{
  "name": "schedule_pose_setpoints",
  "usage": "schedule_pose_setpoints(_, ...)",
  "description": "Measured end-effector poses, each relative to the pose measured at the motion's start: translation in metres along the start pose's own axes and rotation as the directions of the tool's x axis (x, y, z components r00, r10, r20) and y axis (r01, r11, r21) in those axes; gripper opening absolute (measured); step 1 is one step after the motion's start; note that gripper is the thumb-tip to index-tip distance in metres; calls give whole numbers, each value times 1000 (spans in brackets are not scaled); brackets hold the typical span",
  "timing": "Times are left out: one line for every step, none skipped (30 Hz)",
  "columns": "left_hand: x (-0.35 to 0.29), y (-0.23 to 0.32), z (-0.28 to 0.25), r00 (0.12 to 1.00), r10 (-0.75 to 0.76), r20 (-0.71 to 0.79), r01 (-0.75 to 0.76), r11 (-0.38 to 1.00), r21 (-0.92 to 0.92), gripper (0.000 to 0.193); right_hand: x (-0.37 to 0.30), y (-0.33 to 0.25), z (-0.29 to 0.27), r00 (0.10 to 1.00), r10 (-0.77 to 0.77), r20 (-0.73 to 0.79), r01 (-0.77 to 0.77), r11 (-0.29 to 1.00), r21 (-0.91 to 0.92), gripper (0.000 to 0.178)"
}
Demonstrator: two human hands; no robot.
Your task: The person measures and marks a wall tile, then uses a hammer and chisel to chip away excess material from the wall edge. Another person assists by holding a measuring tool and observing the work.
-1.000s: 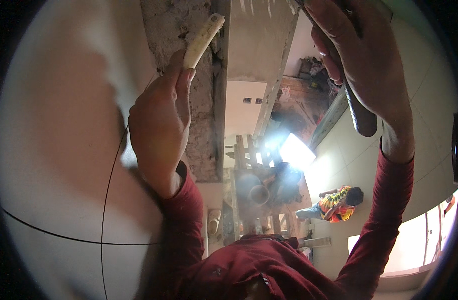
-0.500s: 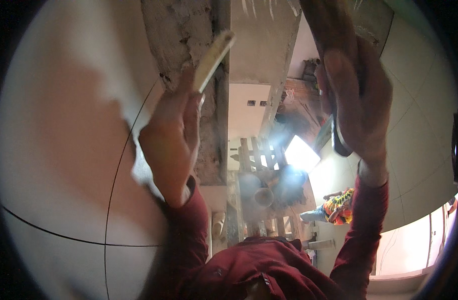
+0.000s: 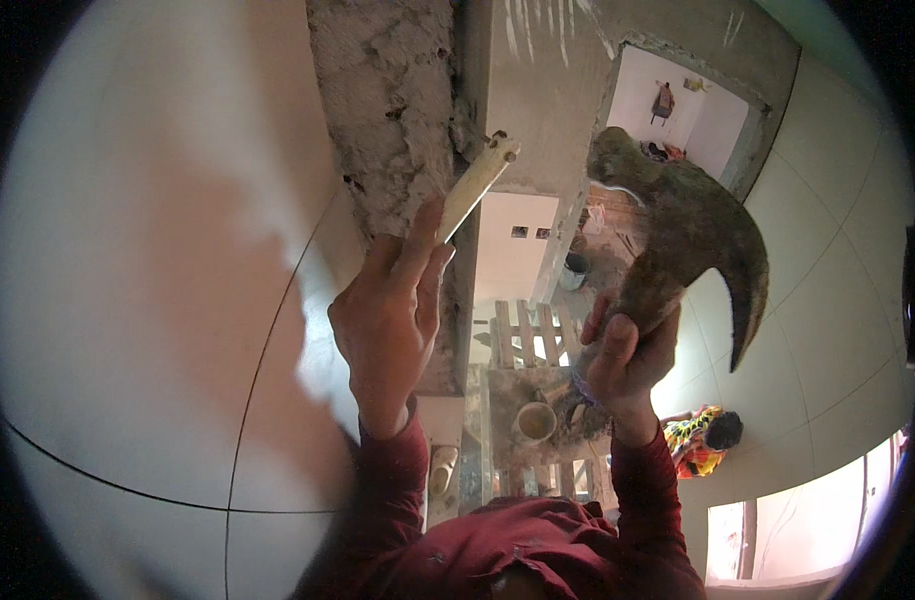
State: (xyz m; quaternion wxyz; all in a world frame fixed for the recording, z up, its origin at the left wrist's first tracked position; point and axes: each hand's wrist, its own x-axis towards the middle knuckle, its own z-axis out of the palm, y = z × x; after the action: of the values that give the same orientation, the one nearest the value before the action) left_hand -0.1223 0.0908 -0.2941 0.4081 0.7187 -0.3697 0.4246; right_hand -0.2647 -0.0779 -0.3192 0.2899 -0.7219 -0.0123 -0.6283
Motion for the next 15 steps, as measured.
schedule_pose_setpoints(1,3,-2,1000,0,-1,0,1000,22,42,1,-1,6,1000,-1,13,0,999,33,56)
schedule_pose_setpoints(4,7,-4,1000,0,-2,0,999,44,42,1,-1,12,1000,-2,27,1,998,64,55)
schedule_pose_setpoints(6,10,-6,1000,0,-4,0,998,66,42,0,0,16,998,19,68,-28,992,122,53)
schedule_pose_setpoints(8,13,-9,1000,0,-2,0,998,65,42,-1,3,19,994,33,109,-52,982,180,52)
schedule_pose_setpoints(10,16,-11,1000,0,0,0,998,63,42,-1,7,22,991,30,127,-46,991,124,51)
schedule_pose_setpoints(12,19,-13,1000,0,2,0,998,61,42,-3,8,23,988,26,154,-27,1000,9,50)
schedule_pose_setpoints(14,22,-16,999,-34,27,33,998,61,40,-4,11,25,983,11,182,16,989,-147,49)
schedule_pose_setpoints(16,25,-18,996,-68,52,65,996,60,38,-5,14,28,981,13,192,33,972,-234,48)
schedule_pose_setpoints(16,27,-18,992,-102,78,97,993,60,36,-7,19,29,985,-24,173,76,951,-299,46)
schedule_pose_setpoints(17,26,-20,993,-95,71,90,994,66,36,-6,20,33,986,-71,152,122,926,-358,44)
schedule_pose_setpoints(18,25,-21,994,-88,64,83,994,72,36,-6,23,31,987,13,159,19,980,-198,42)
schedule_pose_setpoints(19,25,-23,995,-80,57,76,994,77,35,-5,24,30,979,94,181,-90,995,-34,41)
schedule_pose_setpoints(19,26,-23,994,-89,55,85,994,71,35,-4,23,33,992,28,126,-42,994,105,40)
schedule_pose_setpoints(19,28,-22,994,-98,53,94,993,64,35,-4,20,38,998,-31,63,15,971,239,39)
schedule_pose_setpoints(20,29,-22,993,-106,51,103,993,56,35,-3,18,40,997,-81,-7,79,928,364,37)
